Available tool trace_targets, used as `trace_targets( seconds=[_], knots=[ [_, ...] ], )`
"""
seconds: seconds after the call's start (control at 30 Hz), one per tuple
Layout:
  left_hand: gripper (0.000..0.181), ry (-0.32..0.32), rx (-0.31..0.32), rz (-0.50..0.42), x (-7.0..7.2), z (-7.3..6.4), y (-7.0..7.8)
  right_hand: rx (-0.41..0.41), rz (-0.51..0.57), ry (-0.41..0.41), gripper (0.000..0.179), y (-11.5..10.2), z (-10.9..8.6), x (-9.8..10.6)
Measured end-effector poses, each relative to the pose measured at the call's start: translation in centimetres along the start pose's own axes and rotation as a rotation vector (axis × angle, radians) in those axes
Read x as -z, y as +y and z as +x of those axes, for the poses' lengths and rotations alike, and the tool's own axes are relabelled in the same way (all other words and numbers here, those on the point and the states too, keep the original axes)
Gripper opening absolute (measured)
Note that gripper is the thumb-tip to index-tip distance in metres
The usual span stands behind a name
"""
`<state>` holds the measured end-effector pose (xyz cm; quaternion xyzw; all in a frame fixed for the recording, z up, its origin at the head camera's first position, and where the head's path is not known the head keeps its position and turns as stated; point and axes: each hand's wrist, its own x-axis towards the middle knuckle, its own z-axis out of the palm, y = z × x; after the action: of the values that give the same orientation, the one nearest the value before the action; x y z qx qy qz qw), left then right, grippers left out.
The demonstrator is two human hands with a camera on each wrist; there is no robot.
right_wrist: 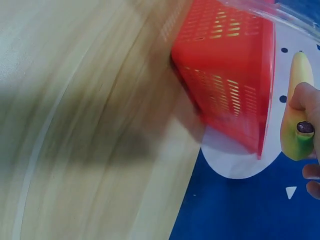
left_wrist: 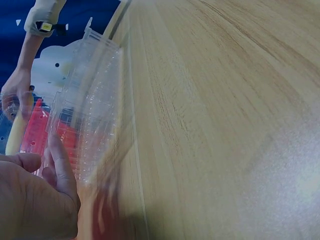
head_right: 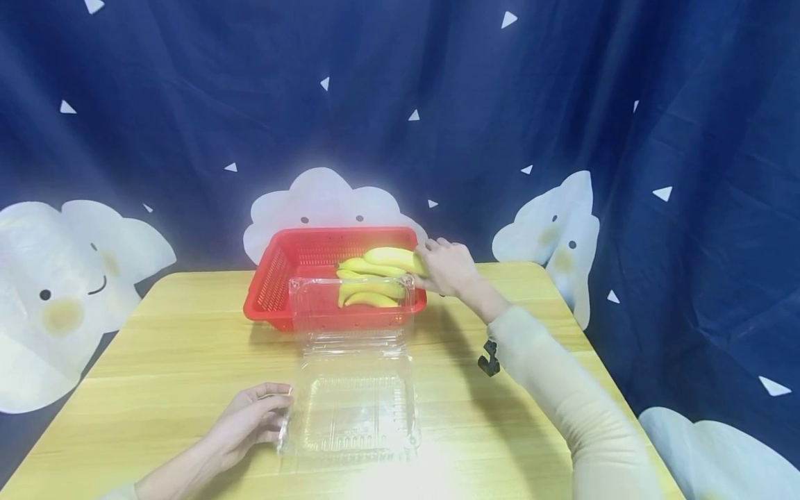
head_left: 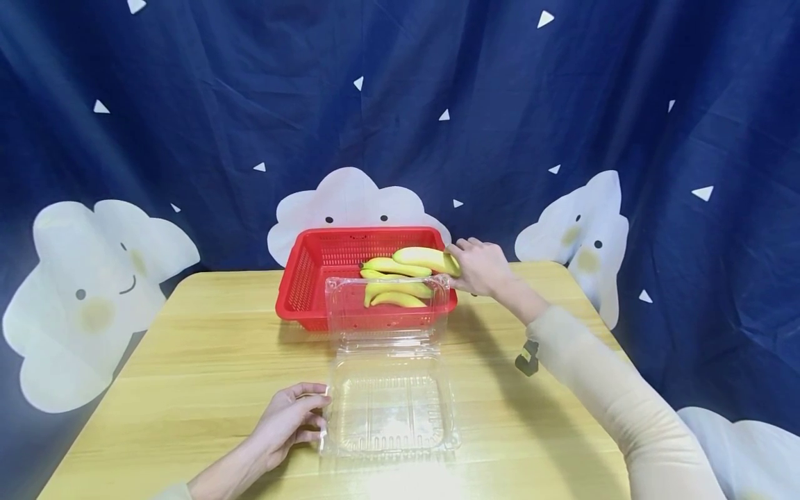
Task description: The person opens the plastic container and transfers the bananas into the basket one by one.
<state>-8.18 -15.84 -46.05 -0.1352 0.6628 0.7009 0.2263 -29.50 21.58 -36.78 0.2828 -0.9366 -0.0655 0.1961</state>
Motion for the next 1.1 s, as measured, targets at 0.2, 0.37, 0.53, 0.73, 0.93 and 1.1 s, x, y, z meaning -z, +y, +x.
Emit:
trace_targets(
  seconds=[0.2,0.37,0.53,0.73,0.93,1.1],
  knots=[
    [0.042,0.004,-0.005,-0.007,0.0,0.0,-0.1,0.000,0.017,0.000,0.058,0.1,0.3,-0.7],
    [0.041,0.013,-0.002,-0.006,0.0,0.0,0.0,0.012,0.008,0.009,0.058,0.4,0.8,-1.2],
    [0.042,0.004,-0.008,-0.009,0.0,0.0,-0.1,0.007,0.023,-0.002,0.056,0.8,1.6,-1.6],
    [0.043,0.000,-0.002,-0.011,0.0,0.0,-0.1,0.007,0.060,-0.030,0.054,1.4,2.6,-1.9],
    [0.044,0.007,-0.003,-0.009,0.0,0.0,0.0,-0.008,0.108,-0.085,0.053,1.7,3.6,-2.1],
    [0.044,0.005,-0.004,-0.006,0.1,0.0,0.0,0.001,0.117,-0.102,0.050,1.5,4.5,-2.6]
  ],
)
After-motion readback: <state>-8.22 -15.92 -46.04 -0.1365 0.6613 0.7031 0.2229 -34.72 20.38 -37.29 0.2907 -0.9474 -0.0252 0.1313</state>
